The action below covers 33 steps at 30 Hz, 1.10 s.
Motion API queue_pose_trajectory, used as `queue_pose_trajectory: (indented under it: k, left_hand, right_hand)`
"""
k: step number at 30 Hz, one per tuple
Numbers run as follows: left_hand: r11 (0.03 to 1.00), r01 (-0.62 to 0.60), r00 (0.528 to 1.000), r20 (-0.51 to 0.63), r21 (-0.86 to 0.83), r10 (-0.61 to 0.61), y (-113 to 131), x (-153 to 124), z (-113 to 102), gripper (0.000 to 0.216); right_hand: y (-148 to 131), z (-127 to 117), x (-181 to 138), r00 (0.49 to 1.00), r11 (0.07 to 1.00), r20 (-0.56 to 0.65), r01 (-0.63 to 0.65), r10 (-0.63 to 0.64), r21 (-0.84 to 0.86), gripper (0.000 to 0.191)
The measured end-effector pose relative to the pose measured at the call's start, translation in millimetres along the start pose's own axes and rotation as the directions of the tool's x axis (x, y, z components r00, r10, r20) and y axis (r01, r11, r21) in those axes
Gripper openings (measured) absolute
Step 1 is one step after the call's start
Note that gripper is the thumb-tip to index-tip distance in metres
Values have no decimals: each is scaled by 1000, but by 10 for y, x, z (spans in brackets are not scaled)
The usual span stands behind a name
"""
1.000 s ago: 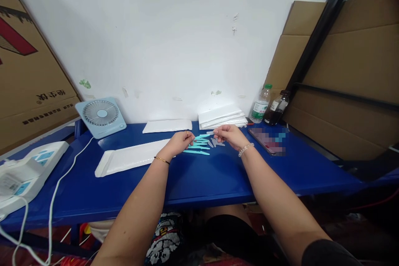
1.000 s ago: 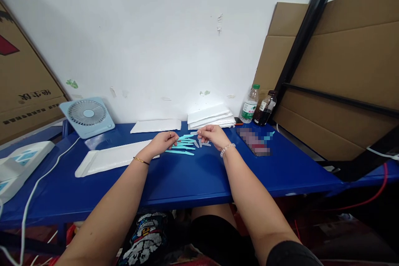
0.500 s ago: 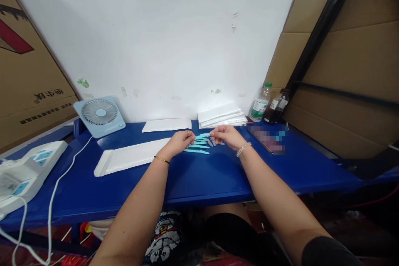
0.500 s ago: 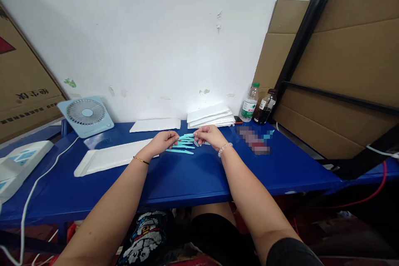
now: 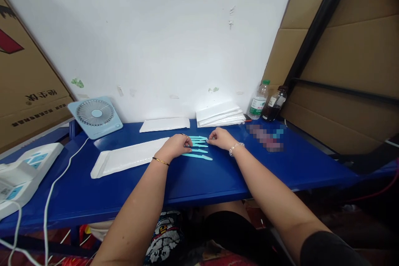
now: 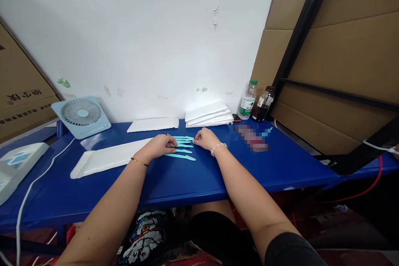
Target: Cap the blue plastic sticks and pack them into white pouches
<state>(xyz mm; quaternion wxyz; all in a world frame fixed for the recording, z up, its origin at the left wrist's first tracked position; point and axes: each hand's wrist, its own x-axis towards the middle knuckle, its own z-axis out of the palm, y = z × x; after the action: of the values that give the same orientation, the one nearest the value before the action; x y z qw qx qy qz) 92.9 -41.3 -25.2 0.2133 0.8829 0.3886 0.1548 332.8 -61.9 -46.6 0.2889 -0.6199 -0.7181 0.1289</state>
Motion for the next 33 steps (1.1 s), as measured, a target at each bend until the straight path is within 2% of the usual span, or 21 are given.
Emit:
queue_pose_trajectory:
  k: [3, 6, 10, 13, 22, 33]
  left_hand:
    - [998, 21, 999, 33, 53, -22, -59, 9, 2, 15]
    - [998, 20, 998, 53, 55, -23, -58, 5, 3, 10]
    - [997, 53, 997, -61, 56, -50, -10, -2, -29, 13]
    - [994, 88, 990, -115, 67, -80, 3, 3, -56, 13]
    - [989, 80, 985, -160, 125, -60, -40, 9, -56, 10]
    - [996, 73, 992, -104, 55, -66, -34, 28, -18, 12]
  right_hand:
    - [6, 40, 18, 999, 1000, 32, 2, -2, -1, 11]
    - [44, -25, 10, 998, 993, 68, -27, 19, 112, 13]
    - [101, -193, -36, 988, 900, 151, -81, 17, 429, 24]
    - [97, -268, -61, 976, 840, 215, -86, -37, 536, 26]
    - [48, -249, -61, 978, 860, 202, -63, -48, 506, 16]
    - [-67, -199, -74, 969, 895, 246, -75, -40, 439, 10]
